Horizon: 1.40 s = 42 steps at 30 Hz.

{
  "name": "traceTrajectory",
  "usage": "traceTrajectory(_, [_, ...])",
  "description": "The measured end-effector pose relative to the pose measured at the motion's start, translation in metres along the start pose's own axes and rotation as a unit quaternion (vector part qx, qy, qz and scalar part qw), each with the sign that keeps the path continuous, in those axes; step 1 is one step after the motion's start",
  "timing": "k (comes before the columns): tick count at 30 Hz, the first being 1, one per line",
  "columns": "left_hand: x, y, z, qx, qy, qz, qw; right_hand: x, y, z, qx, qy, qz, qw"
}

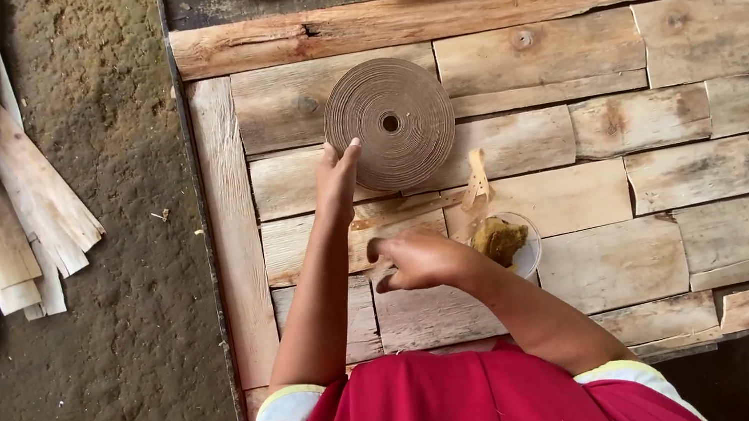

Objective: The person uses a utility knife to score and cut thin wooden strips on a wooden workbench. They then handle a roll of thin wooden veneer, unroll a strip, and apply a brown paste from a small container onto the strip.

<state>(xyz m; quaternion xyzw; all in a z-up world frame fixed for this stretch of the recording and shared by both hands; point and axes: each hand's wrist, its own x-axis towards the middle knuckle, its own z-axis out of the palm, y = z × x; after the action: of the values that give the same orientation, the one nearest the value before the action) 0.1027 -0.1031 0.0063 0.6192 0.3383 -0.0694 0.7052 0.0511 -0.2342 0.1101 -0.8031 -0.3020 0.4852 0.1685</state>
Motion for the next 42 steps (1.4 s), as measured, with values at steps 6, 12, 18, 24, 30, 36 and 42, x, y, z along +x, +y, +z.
traceTrajectory(6, [-0.08,0.06,-0.005,-0.029,-0.111,0.181,0.977,-0.042,0.006,-0.013,0.394,0.159,-0.193,0.885])
traceTrajectory(12, [-0.118,-0.004,0.028,-0.092,-0.571,0.07,0.813,-0.108,0.029,-0.038,0.697,0.316,-0.273,0.583])
traceTrajectory(18, [-0.169,-0.009,0.028,-0.007,-0.538,0.007,0.843,-0.142,0.08,-0.031,0.716,0.419,-0.209,0.518])
traceTrajectory(24, [-0.19,-0.019,0.019,0.155,-0.461,0.001,0.874,-0.136,0.134,0.006,0.729,0.429,-0.171,0.505])
traceTrajectory(30, [-0.142,-0.124,0.035,0.246,-0.345,0.056,0.904,-0.153,0.186,0.022,0.727,0.452,-0.167,0.489])
traceTrajectory(36, [-0.187,-0.09,0.047,0.164,-0.358,0.078,0.916,-0.178,0.223,0.024,0.693,0.481,-0.158,0.514])
traceTrajectory(42, [-0.193,-0.091,0.047,0.233,-0.371,0.13,0.89,-0.185,0.259,0.011,0.678,0.535,-0.097,0.495])
